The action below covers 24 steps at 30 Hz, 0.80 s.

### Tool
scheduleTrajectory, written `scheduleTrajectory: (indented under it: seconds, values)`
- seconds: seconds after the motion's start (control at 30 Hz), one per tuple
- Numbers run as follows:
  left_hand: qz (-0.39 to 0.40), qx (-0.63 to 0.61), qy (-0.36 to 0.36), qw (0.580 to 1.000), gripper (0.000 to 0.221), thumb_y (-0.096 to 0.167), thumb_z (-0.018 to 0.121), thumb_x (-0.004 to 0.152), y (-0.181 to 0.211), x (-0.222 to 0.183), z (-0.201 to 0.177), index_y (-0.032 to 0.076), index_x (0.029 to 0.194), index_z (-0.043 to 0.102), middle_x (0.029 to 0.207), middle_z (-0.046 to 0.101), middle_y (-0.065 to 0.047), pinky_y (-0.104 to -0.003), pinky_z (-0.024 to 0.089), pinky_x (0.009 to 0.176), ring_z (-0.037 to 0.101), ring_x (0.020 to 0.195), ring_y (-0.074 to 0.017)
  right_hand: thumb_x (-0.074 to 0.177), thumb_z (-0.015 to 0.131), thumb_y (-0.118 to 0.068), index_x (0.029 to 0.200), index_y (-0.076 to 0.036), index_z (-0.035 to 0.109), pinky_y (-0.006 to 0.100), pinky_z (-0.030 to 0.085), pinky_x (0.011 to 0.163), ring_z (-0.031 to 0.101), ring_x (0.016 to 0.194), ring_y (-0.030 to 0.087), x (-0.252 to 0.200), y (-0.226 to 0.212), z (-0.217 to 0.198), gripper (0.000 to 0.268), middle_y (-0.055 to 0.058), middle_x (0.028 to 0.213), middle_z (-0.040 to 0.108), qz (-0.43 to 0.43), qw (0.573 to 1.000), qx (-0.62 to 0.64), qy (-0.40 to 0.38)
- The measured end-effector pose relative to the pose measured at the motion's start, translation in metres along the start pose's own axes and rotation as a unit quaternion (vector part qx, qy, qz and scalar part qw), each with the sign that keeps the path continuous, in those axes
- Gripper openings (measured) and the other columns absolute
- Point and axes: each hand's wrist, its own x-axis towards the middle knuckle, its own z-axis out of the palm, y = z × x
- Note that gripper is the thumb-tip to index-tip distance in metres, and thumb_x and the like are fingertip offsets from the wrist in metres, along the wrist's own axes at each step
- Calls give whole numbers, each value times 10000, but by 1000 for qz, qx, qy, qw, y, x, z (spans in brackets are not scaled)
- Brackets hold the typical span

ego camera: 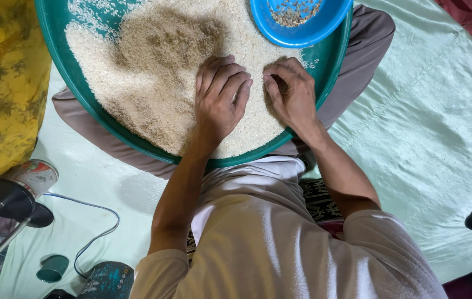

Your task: The person sorts through a tray of rice by hand, sifting the rice with both hands and picking out individual pieces of debris, then placing the debris into a separate bowl.

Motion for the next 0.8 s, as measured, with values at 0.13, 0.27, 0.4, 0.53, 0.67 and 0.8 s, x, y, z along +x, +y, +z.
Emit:
scheduleTrajectory:
  seconds: [0.13, 0.27, 0.4, 0.53, 0.67, 0.8]
  values:
    - [-2, 1, -1, 1000, 71, 193, 741, 968, 1, -1, -1, 125, 949, 749, 994, 711, -8, -453, 468, 1070, 677, 1090, -235, 1006, 705, -67, 1012, -19, 744, 483, 558, 779, 687, 893, 448, 1, -4, -1, 62, 183, 911, 642, -5, 1000, -3, 0]
    - [-13, -23, -13, 1000, 113, 219, 754, 974, 0, 0, -2, 115, 929, 757, 980, 713, -14, -459, 445, 1093, 664, 1114, -241, 1015, 666, -29, 991, -12, 692, 495, 528, 766, 655, 851, 444, 3, -4, -10, 39, 185, 882, 600, 10, 998, 43, -33]
    - [-10, -24, -13, 1000, 178, 276, 745, 990, 0, -2, -2, 122, 902, 758, 978, 717, -8, -461, 438, 1103, 661, 1116, -239, 1026, 644, -18, 1005, -1, 666, 486, 518, 767, 647, 842, 423, 5, -5, -17, 35, 175, 868, 591, 28, 993, 93, -69]
    - [-9, -19, -13, 1000, 189, 286, 728, 1003, 0, -1, -2, 121, 913, 752, 982, 717, -9, -465, 441, 1103, 663, 1113, -248, 1012, 665, -20, 996, 0, 665, 466, 511, 777, 638, 838, 339, -2, 6, -14, 26, 133, 854, 584, 54, 985, 143, -85]
    - [-3, -11, -15, 1000, 190, 289, 729, 999, 0, 0, -1, 130, 897, 748, 976, 715, -5, -471, 452, 1080, 667, 1087, -252, 1013, 602, 79, 1015, 70, 626, 408, 540, 760, 609, 808, 226, -10, 26, -5, 26, 76, 809, 505, 94, 944, 306, -78]
    - [1, -2, -14, 1000, 197, 298, 736, 993, 0, 1, -1, 137, 880, 748, 964, 719, -3, -471, 455, 1069, 673, 1061, -253, 995, 609, 115, 1026, 113, 613, 395, 562, 725, 629, 777, 236, -18, 38, 1, 31, 67, 769, 473, 105, 910, 395, -71]
